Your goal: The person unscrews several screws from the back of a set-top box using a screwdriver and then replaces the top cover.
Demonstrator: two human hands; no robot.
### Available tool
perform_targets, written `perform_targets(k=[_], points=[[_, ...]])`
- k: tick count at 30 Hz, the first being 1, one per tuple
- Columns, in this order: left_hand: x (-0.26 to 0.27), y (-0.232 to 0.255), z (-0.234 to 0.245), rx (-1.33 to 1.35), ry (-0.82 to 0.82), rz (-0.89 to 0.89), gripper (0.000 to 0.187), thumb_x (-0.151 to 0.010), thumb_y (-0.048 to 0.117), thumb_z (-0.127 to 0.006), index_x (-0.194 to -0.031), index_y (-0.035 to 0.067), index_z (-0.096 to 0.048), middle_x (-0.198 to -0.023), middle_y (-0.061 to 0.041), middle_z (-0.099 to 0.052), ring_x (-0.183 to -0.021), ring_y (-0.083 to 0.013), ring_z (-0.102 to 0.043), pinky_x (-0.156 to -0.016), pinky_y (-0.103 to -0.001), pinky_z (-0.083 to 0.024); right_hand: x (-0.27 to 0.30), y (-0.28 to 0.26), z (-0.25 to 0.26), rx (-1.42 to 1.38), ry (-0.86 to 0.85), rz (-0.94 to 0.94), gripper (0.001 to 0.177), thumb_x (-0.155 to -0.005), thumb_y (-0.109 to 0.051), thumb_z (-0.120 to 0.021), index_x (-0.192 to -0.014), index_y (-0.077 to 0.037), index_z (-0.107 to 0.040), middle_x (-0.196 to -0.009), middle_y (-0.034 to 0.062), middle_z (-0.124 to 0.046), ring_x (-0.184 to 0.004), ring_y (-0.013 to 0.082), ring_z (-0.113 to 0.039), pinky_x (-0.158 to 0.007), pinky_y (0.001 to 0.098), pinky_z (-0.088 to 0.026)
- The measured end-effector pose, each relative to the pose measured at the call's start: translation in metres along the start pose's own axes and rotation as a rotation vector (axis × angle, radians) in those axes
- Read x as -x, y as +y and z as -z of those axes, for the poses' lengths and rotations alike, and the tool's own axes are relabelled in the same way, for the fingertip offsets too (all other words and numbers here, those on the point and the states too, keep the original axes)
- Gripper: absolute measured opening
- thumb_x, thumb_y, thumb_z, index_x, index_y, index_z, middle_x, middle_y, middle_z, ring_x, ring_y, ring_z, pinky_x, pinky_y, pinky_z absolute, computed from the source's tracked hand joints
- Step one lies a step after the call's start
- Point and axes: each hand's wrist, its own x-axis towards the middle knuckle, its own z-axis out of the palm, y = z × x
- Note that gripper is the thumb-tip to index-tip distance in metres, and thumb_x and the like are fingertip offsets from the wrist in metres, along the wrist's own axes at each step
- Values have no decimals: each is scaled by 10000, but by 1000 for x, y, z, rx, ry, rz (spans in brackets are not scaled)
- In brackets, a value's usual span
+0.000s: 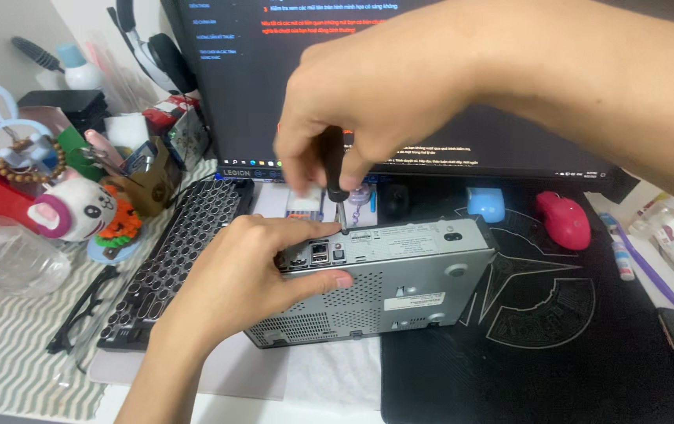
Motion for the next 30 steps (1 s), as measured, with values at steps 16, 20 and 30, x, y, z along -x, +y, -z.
perform_targets(k=[16,20,30], points=[[1,5,3,7,-33,35,563,-766,596,-772,-1174,209,-774,-990,11,-823,-787,-256,-740,-671,-382,-526,0,-26,6,41,-68,-418,174,-826,-387,-779,-968,-288,-786,-912,-77,-773,-898,134,-713,-769,352,-548],[1,4,-1,24,39,-9,554,-796,612,-730,-1090,148,-798,-1104,7,-826,-988,-222,-773,-801,-374,-541,-1,-13,-8,152,38,-366,530,-997,-648,-664,-773,-168,-696,-636,121,-570,-637,313,-579,-555,468,-447],[-32,21,2,61,-82,367,177,-828,364,-765,-907,261,-886,-812,114,-867,-719,-38,-712,-755,-256,-512,8,-2,-8,-32,126,41,395,-627,-86,-821,-981,-248,-755,-852,-37,-728,-807,176,-670,-601,397,-507]])
